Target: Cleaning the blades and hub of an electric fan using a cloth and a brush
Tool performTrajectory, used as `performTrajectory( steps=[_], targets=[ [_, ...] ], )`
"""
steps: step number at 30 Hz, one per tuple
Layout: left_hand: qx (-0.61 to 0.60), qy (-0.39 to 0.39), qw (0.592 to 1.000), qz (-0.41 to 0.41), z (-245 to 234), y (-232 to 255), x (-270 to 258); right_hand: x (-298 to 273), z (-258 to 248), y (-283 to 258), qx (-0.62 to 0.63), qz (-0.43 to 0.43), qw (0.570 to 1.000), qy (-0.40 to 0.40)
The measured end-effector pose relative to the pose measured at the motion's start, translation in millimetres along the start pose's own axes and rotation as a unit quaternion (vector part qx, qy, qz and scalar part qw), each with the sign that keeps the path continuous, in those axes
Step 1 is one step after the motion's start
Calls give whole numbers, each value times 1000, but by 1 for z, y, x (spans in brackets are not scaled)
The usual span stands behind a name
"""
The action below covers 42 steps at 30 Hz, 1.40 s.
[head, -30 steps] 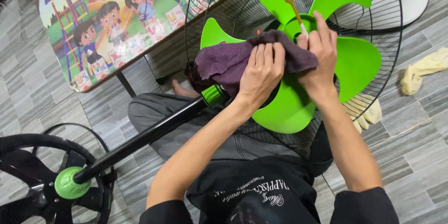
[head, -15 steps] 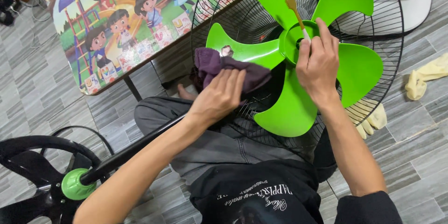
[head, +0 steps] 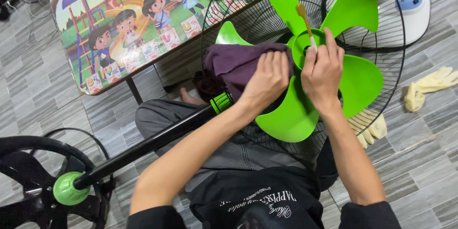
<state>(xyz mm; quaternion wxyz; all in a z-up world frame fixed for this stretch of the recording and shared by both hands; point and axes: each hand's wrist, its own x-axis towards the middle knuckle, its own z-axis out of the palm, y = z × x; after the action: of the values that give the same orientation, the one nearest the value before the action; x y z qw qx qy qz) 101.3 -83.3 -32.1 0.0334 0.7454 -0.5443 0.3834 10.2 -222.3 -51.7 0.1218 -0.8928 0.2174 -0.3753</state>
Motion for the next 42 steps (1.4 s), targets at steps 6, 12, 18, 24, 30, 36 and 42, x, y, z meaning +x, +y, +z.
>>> performTrajectory(
  steps=[6,12,18,24,30,36,42],
  targets=[
    [57,114,991,-33,38,12,6,-3,1,-5,-12,11,1000,-1],
    [25,132,990,48,80,7,-7,0,-5,-13,-13,29,999,-12],
    [8,102,988,118,54,-32,-22,4,-13,-20,6,55,998,-36],
    [28,64,982,176,4,-92,-46,5,-15,-19,16,52,997,-48],
    [-20,41,976,211,-45,-112,-66,5,-14,-14,19,36,998,-51],
    [-61,-24,992,109,-8,-49,-46,1,-9,-7,13,25,999,-42],
    [-87,-61,994,-20,30,7,-6,-1,-5,-6,4,26,999,-33]
  ],
)
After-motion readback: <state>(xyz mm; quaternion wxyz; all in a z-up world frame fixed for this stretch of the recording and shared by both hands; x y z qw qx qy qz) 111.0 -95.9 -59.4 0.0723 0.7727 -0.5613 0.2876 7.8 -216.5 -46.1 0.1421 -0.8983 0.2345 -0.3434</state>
